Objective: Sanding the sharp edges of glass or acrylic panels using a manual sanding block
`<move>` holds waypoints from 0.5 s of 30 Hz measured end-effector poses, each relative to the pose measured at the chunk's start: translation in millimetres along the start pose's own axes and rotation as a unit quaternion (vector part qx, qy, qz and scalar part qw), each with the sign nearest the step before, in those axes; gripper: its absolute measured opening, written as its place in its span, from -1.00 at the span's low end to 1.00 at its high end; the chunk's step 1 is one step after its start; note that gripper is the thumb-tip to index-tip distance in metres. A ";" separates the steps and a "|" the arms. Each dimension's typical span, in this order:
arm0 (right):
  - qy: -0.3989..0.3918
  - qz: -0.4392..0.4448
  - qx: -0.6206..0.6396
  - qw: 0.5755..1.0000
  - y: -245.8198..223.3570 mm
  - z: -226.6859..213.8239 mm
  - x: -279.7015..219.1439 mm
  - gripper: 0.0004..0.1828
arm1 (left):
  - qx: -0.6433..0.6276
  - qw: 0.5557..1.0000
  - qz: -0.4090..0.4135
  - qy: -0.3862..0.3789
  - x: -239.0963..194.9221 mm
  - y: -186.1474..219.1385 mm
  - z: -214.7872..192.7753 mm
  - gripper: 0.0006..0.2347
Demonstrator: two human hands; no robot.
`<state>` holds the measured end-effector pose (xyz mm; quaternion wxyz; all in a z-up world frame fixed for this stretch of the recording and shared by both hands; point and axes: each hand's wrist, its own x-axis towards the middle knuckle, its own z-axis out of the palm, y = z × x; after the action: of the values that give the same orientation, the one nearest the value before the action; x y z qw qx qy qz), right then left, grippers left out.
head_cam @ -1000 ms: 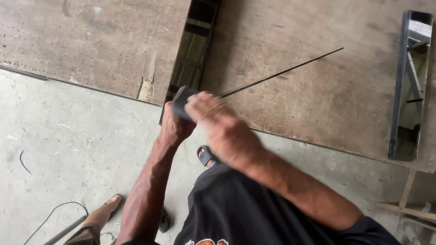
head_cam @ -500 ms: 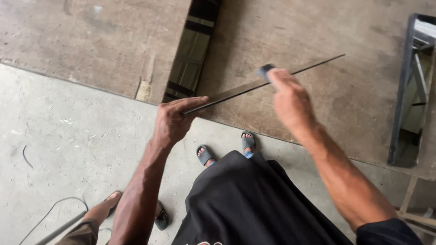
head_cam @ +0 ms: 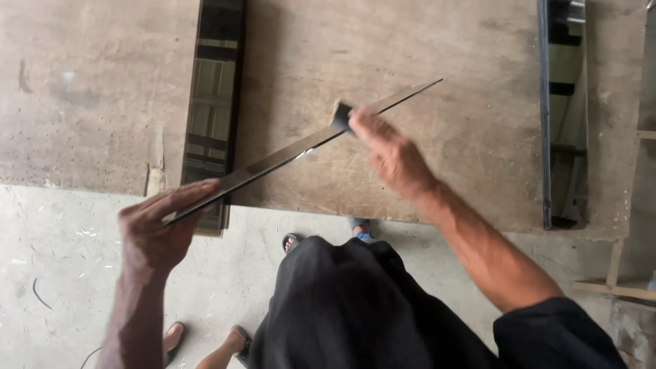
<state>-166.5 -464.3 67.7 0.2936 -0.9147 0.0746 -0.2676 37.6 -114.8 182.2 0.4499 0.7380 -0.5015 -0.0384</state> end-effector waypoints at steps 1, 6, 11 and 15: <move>-0.061 -0.059 0.037 0.996 -10.4 -1.5 -6.8 -0.20 | 0.019 1.000 0.012 -0.018 -0.6 -0.4 -1.3 -0.79; -0.002 0.151 -0.002 0.989 125.6 -30.7 -4.6 -0.41 | 0.037 0.999 0.015 -0.032 -1.4 9.8 0.9 -0.81; -0.067 0.007 -0.004 0.998 90.4 -28.1 -1.8 -0.35 | 0.046 0.999 -0.006 -0.027 3.6 23.6 2.0 -0.79; -0.056 0.167 0.069 0.982 127.7 -50.1 3.5 -0.41 | 0.034 0.999 -0.007 -0.022 2.0 40.4 7.6 -0.79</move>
<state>-187.7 -594.5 29.8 0.4002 -0.8804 0.1913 -0.1678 6.2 -124.9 206.9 0.4128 0.7556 -0.5069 -0.0410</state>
